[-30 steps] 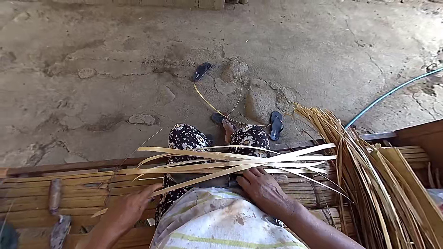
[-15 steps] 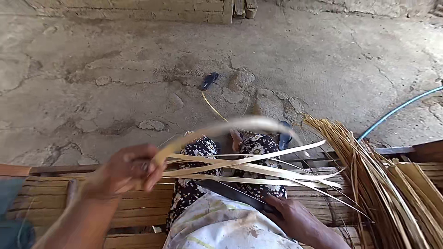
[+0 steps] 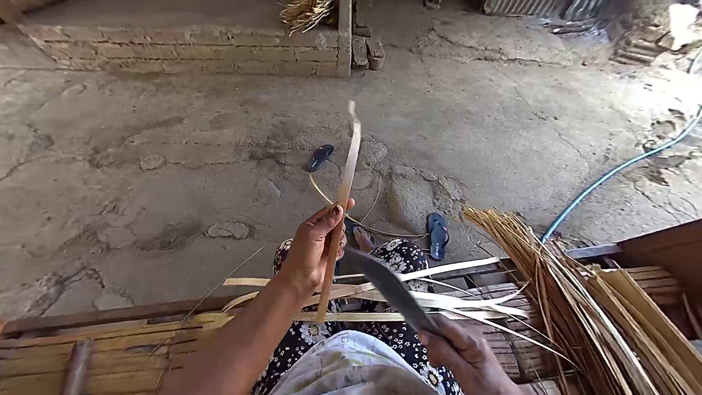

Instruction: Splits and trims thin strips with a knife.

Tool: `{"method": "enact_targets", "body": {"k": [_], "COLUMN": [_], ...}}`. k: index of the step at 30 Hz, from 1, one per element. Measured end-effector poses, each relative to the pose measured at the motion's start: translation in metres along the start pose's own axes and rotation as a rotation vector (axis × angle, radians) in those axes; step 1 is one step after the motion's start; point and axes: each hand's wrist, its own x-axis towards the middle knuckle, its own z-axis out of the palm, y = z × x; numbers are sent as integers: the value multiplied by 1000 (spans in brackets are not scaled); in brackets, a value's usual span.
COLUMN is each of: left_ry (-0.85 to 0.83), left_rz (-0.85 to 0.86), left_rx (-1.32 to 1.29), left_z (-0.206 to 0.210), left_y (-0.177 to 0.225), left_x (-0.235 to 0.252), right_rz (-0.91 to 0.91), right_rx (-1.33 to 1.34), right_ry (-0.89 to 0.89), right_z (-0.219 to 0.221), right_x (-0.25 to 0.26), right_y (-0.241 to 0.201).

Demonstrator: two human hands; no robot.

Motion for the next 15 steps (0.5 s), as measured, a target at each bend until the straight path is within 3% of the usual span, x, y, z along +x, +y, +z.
{"method": "enact_targets", "body": {"k": [3, 6, 9, 12, 15], "left_ry": [-30, -83, 0, 167, 182], "left_rz": [-69, -140, -38, 88, 111], "left_rx": [-157, -290, -252, -182, -163], "left_z": [11, 11, 12, 29, 44], "left_y": [-11, -16, -23, -31, -41], "left_x": [4, 6, 6, 6, 5], "right_rz": [-127, -167, -46, 147, 299], "right_rx": [-34, -114, -71, 165, 243], "right_ry": [-93, -61, 11, 3, 47], "right_z": [13, 19, 21, 25, 28], "right_x": [14, 24, 32, 41, 53], "right_y": [7, 17, 7, -21, -43]}}
